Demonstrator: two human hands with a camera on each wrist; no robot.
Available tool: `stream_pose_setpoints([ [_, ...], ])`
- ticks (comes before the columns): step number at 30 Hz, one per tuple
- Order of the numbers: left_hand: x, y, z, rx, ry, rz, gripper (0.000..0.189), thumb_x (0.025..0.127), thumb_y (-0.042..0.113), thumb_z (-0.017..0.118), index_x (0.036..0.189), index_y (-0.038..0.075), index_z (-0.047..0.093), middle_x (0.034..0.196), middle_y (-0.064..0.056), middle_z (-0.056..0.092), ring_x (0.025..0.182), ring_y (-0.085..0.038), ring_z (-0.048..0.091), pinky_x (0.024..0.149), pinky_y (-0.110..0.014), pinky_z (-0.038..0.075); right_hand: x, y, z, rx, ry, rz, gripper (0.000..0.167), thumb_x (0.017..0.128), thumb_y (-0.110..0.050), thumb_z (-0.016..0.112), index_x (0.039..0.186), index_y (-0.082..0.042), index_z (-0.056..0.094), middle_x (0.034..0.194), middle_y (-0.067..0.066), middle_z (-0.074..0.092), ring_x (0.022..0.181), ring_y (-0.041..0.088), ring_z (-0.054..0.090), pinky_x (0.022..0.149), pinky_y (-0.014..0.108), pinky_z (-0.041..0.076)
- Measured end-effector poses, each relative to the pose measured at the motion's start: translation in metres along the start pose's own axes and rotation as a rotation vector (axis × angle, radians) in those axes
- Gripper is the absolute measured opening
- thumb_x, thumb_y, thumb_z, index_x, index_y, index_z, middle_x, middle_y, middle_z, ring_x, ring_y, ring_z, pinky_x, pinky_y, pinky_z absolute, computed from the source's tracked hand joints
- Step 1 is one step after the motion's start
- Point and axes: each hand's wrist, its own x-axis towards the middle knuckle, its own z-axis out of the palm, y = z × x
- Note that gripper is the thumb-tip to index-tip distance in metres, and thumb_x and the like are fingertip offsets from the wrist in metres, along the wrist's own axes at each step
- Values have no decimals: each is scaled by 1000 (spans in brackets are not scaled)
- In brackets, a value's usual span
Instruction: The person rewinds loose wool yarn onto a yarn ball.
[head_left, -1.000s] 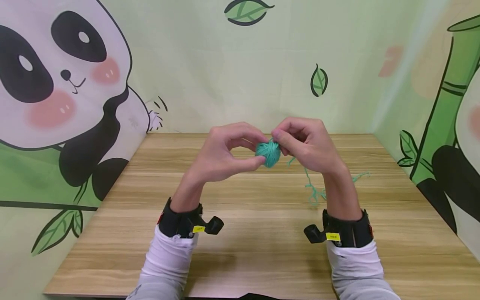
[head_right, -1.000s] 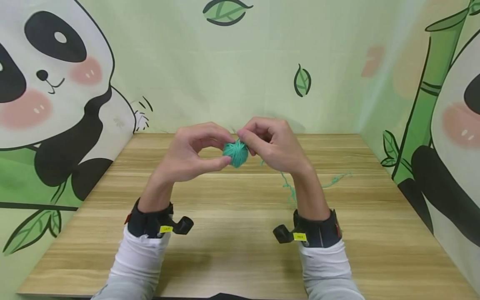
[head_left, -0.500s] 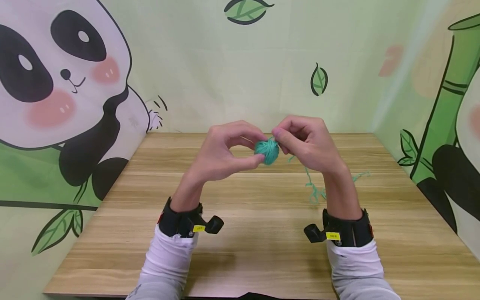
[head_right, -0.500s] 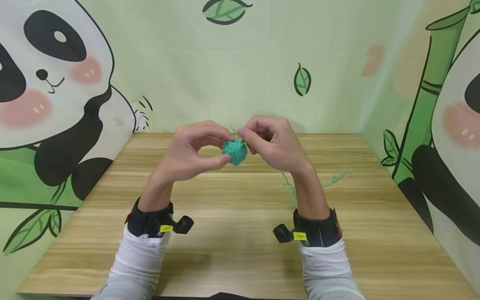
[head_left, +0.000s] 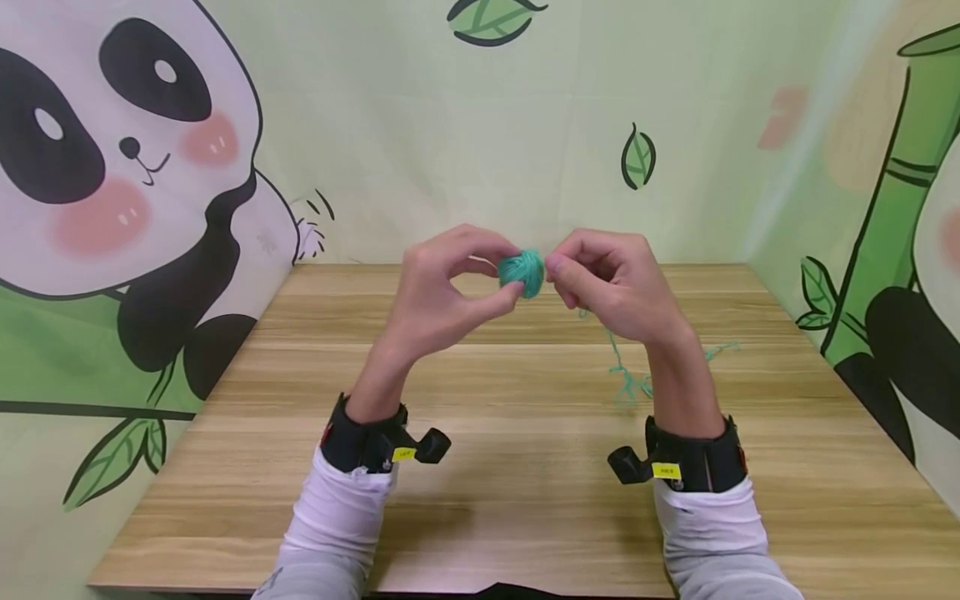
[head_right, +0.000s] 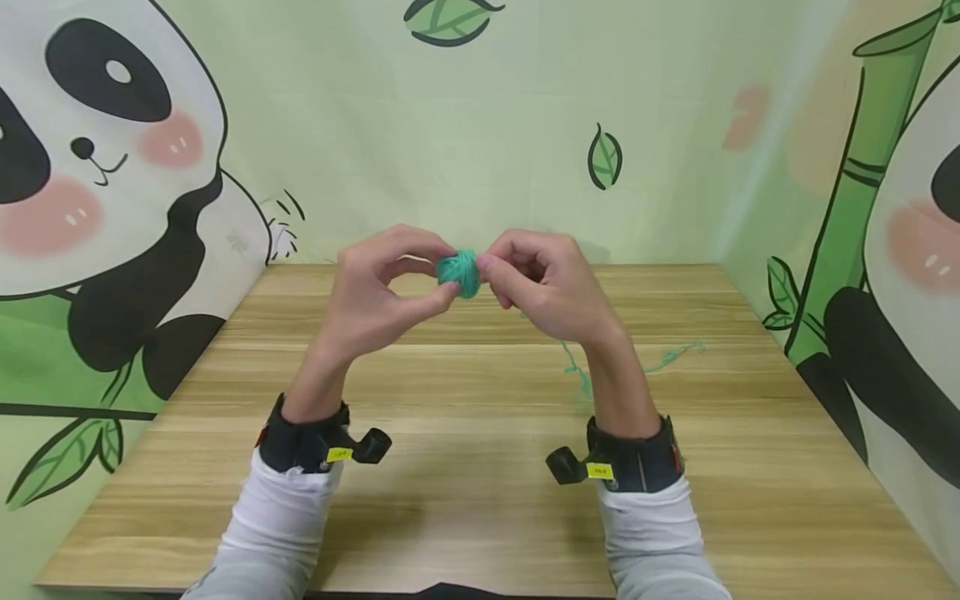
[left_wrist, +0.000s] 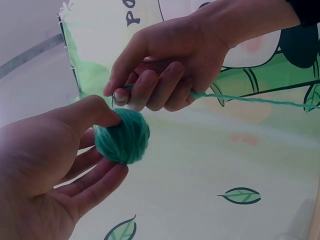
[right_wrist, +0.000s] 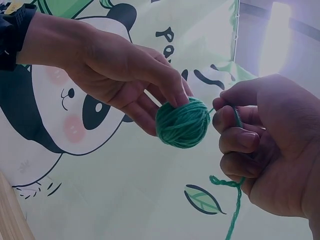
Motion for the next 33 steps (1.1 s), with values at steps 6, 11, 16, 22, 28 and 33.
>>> stream_pose_setpoints([
  [6,1,0,2,-8,94,-8,31,89,-5,89,119,-6,79,114,-18,81,103,-26,80,92,-32,74,0,0,0,1,-37,-2,19,104,14,58,99,7,75,68,1,55,51,14,39,43,32,26],
  [11,1,1,4,-29,155,-26,33,90,-5,89,121,-7,78,117,-20,80,105,-28,81,94,-33,74,0,1,1,-8,-75,-20,20,105,12,60,102,4,78,69,2,55,51,14,38,43,31,26],
  [16,1,3,6,-69,197,-33,34,90,-6,89,122,-7,78,119,-21,79,105,-27,80,95,-35,74,1,4,1,-39,-133,-40,20,106,12,62,104,1,78,69,2,55,51,13,40,43,30,29],
  [22,2,5,9,-131,237,-45,30,91,-7,87,120,-9,78,119,-24,78,105,-22,80,95,-38,75,2,5,1,-30,-225,-50,17,111,1,65,104,-3,79,70,4,56,52,13,41,45,27,32],
  [28,1,8,12,-201,261,-70,31,92,-8,85,122,-11,76,121,-27,76,109,-16,81,98,-41,74,4,7,2,-36,-281,-39,18,109,4,64,106,-1,82,69,4,56,53,14,42,46,27,35],
  [33,1,10,13,-298,260,-87,32,93,-10,81,124,-14,73,121,-14,78,111,-15,81,101,-42,73,4,8,3,-38,-302,-43,21,107,8,63,107,-1,82,69,5,56,56,14,43,50,27,37],
])
